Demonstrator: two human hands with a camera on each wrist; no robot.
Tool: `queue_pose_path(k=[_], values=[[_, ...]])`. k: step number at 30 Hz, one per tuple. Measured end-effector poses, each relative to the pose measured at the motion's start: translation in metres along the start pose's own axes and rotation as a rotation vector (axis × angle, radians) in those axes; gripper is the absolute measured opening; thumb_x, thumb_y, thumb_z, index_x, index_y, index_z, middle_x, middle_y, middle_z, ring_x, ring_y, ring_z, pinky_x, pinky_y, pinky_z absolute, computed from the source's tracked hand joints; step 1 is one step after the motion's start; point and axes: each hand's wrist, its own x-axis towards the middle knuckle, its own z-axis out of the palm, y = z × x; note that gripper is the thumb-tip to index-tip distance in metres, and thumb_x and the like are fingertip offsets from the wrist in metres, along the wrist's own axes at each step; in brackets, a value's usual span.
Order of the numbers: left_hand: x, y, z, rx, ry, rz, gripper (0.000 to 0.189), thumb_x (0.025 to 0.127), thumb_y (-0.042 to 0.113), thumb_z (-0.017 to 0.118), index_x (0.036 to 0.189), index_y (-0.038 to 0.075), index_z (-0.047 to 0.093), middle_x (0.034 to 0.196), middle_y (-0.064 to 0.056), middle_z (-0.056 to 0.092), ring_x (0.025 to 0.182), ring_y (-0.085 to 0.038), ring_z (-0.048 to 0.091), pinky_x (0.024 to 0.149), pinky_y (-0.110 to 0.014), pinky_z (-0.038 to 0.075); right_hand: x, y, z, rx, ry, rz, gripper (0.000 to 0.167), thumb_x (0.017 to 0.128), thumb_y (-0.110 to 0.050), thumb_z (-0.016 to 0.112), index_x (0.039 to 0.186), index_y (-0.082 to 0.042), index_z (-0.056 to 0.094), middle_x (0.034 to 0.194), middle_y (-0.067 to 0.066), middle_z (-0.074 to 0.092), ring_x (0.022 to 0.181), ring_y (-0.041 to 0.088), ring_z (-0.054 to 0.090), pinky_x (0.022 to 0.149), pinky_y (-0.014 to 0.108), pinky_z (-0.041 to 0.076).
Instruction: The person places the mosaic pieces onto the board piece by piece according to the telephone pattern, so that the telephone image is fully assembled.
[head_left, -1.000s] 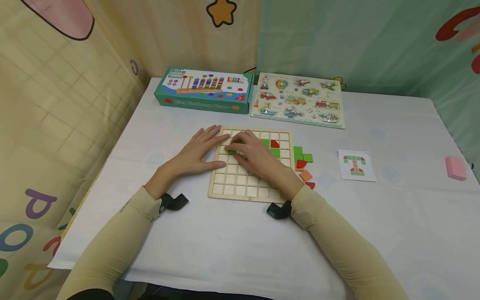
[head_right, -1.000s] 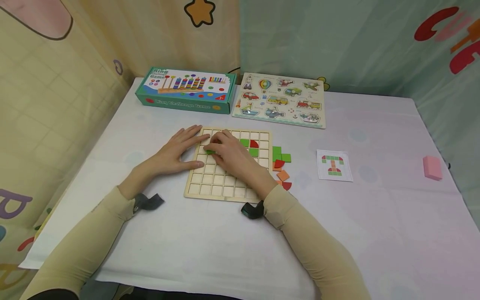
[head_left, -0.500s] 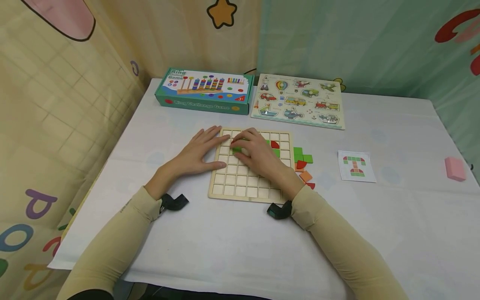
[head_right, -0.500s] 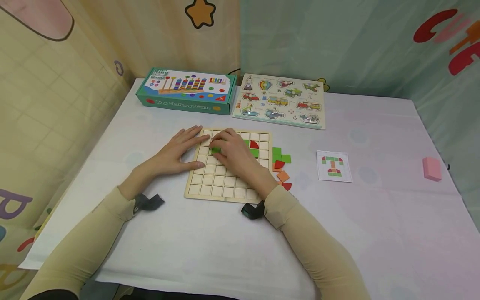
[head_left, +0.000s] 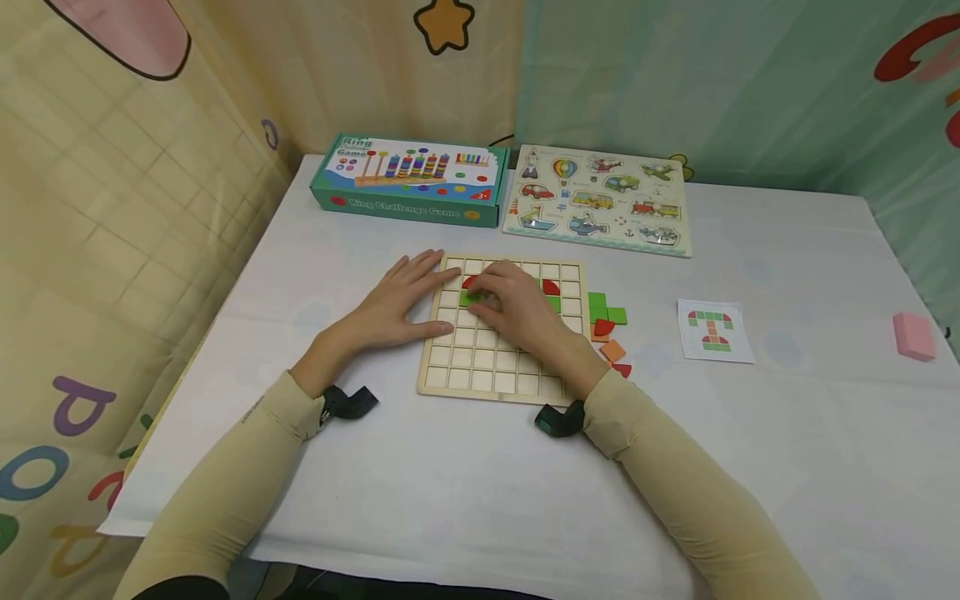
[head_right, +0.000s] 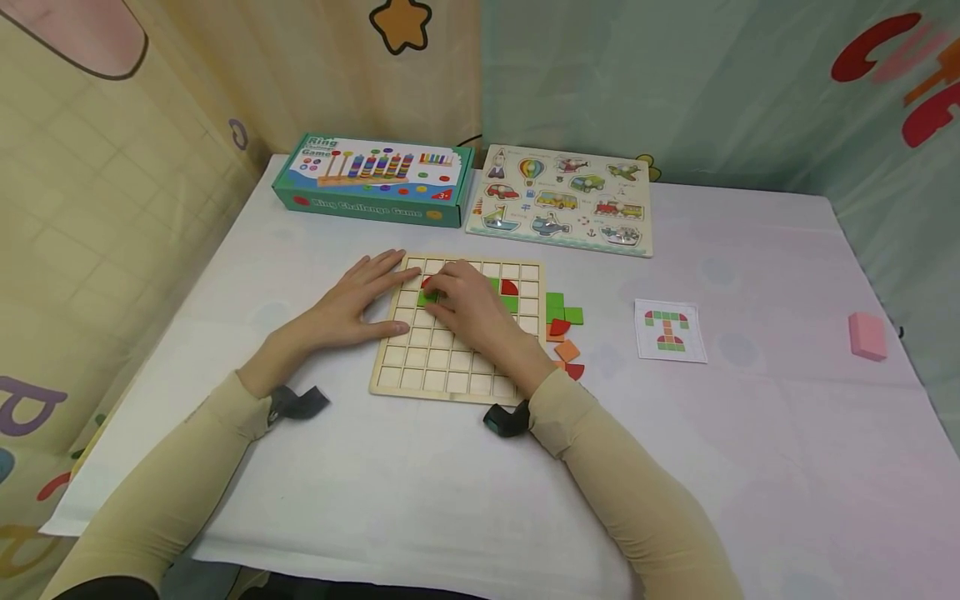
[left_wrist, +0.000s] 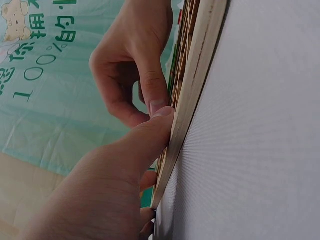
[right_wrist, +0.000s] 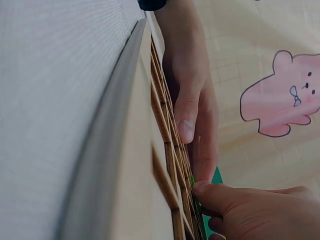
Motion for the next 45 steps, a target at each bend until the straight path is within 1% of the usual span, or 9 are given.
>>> queue_pose_path(k=[7,10,13,15,18,27,37,41,45], values=[[0.001,0.0,0.0,0.003,0.003,0.005,0.085,0.093,0.055,0.072,0.165,0.024,0.038,0.177,-0.011,0.018,0.166,-0.028,0.008,0.134,-0.051,0.001,0.001,0.002,-0.001,-0.015,0.026,-0.011,0.013,0.093,-0.016,0.083,0.102,-0.008,0.078,0.111,0.007,0.075,0.111,0.025,0.06,0.1,0.039,0.054],[0.002,0.0,0.0,0.007,0.004,0.01,0.085,0.094,0.055,0.072,0.165,0.024,0.037,0.177,-0.011,0.018,0.166,-0.028,0.008,0.134,-0.051,0.001,0.002,0.002,-0.002,-0.036,0.025,-0.038,0.021,0.094,-0.016,0.082,0.113,-0.009,0.078,0.128,0.009,0.072,0.126,0.027,0.056,0.11,0.042,0.049],[0.002,-0.001,0.0,0.011,0.003,0.013,0.085,0.094,0.054,0.072,0.165,0.024,0.037,0.177,-0.011,0.018,0.166,-0.028,0.008,0.134,-0.051,0.001,0.002,0.003,-0.002,-0.076,-0.029,-0.054,0.032,0.098,-0.02,0.077,0.129,-0.01,0.074,0.146,0.01,0.063,0.146,0.029,0.045,0.123,0.045,0.039],[0.002,-0.001,0.0,0.014,0.0,0.011,0.085,0.094,0.054,0.072,0.165,0.024,0.037,0.177,-0.011,0.018,0.166,-0.028,0.008,0.134,-0.05,0.0,0.002,0.004,-0.002,-0.09,-0.074,-0.05,0.036,0.101,-0.022,0.073,0.135,-0.011,0.07,0.149,0.01,0.062,0.151,0.029,0.041,0.127,0.046,0.035],[0.002,0.0,0.0,0.014,-0.006,0.007,0.085,0.094,0.055,0.072,0.165,0.024,0.037,0.177,-0.01,0.017,0.166,-0.028,0.007,0.134,-0.049,0.0,0.001,0.004,-0.001,-0.088,-0.107,-0.037,0.037,0.104,-0.024,0.069,0.137,-0.01,0.068,0.145,0.009,0.064,0.15,0.028,0.042,0.127,0.044,0.035],[0.002,0.002,-0.001,0.009,-0.003,0.011,0.085,0.093,0.054,0.073,0.165,0.024,0.038,0.177,-0.012,0.018,0.166,-0.029,0.008,0.134,-0.05,0.0,0.001,0.004,-0.002,-0.073,-0.077,-0.05,0.032,0.102,-0.022,0.071,0.132,-0.011,0.071,0.137,0.007,0.067,0.138,0.026,0.05,0.121,0.044,0.041],[0.001,0.0,0.0,0.004,-0.004,0.008,0.085,0.094,0.053,0.073,0.165,0.023,0.038,0.177,-0.011,0.018,0.166,-0.029,0.008,0.134,-0.051,0.0,0.001,0.0,-0.005,-0.094,-0.125,-0.083,0.028,0.103,-0.019,0.07,0.13,-0.012,0.076,0.14,0.01,0.065,0.143,0.027,0.046,0.122,0.044,0.04],[-0.001,0.0,0.0,0.0,-0.002,0.006,0.084,0.094,0.053,0.073,0.165,0.023,0.038,0.177,-0.011,0.018,0.166,-0.029,0.008,0.134,-0.051,0.0,0.003,-0.006,-0.015,-0.064,-0.19,-0.024,0.034,0.103,-0.018,0.069,0.136,-0.01,0.072,0.145,0.011,0.063,0.146,0.029,0.044,0.124,0.046,0.038],[-0.001,-0.001,0.0,-0.006,0.0,0.005,0.085,0.094,0.054,0.073,0.165,0.025,0.037,0.177,-0.011,0.017,0.166,-0.03,0.007,0.134,-0.051,0.0,0.004,-0.003,-0.04,0.011,-0.26,0.077,0.035,0.103,-0.018,0.068,0.137,-0.01,0.071,0.144,0.01,0.065,0.143,0.029,0.05,0.122,0.048,0.04]])
